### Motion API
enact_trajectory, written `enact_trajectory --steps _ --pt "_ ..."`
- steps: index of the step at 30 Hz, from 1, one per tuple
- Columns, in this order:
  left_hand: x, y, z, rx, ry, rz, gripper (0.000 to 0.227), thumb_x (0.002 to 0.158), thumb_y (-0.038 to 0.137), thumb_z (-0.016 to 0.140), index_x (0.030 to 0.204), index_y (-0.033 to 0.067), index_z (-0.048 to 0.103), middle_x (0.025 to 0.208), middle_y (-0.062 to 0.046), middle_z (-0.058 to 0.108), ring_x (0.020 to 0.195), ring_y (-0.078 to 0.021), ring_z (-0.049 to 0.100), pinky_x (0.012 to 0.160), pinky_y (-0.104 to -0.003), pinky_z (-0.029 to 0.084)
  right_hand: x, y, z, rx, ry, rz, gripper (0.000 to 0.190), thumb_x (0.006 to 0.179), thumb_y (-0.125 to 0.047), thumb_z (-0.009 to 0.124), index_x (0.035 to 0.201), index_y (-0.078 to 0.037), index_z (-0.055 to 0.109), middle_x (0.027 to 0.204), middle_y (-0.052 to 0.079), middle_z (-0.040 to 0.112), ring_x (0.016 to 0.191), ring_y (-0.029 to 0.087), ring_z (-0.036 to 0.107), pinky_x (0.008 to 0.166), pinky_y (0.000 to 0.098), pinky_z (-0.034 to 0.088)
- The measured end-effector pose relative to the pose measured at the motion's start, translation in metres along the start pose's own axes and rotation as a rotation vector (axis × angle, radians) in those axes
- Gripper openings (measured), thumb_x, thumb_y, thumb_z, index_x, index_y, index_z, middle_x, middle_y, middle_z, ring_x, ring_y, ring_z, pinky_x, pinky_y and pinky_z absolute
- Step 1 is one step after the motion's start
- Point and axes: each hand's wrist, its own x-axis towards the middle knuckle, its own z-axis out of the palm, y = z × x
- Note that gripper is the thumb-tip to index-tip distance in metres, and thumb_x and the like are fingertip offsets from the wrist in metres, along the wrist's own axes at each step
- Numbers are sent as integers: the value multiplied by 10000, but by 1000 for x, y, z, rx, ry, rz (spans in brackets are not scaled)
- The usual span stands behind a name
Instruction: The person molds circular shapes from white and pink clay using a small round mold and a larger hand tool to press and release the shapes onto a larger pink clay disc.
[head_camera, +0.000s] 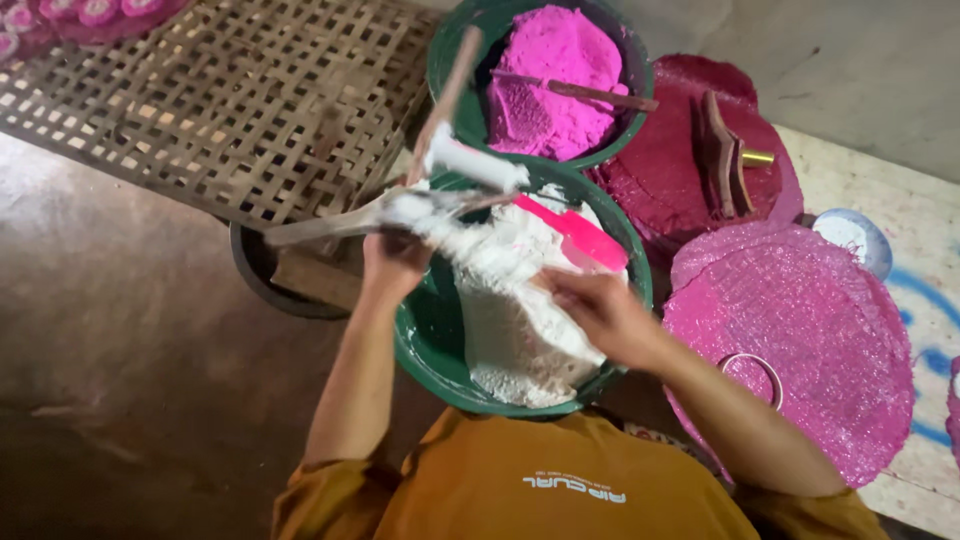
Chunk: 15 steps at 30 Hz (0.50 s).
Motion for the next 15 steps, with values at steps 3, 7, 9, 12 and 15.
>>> enact_trajectory --steps 3,7,9,12,15 --pt "-17 -14 -14 -712 -273 -212 414 823 40 694 1232 17 642 991 -83 684 818 -190 647 674 -335 535 12 -13 -61 -53 162 128 367 983 -124 652 1334 -17 653 1146 198 762 987 217 752 874 351 608" --pt "-39 -3 -33 -1044 -511 -174 506 720 1 706 1199 108 585 933 -27 669 769 -118 642 612 -291 556 27 -26 -107 -241 117 -154 445 940 -82 659 1376 0 625 1049 204 766 898 233 767 818 362 614" --pt "-50 9 -41 -1137 -574 -244 451 751 3 711 1190 42 618 917 -79 664 757 -153 640 631 -305 546 30 -29 -115 -385 70 -43 408 955 -96 682 1361 -61 661 987 201 766 810 257 759 779 374 608" --pt "-62 25 -42 -1242 -581 -312 407 788 31 727 1180 21 616 938 -100 642 775 -172 626 651 -304 532 29 -19 -106 -390 85 -133 365 965 -75 689 1328 -39 671 1073 209 760 865 260 755 811 371 612" --pt "-69 41 -31 -1347 -527 -273 400 792 56 728 1173 29 610 957 -92 614 811 -180 614 666 -303 527 28 4 -89 -211 124 -181 347 993 -64 659 1329 17 642 1132 212 756 977 244 755 888 372 612"
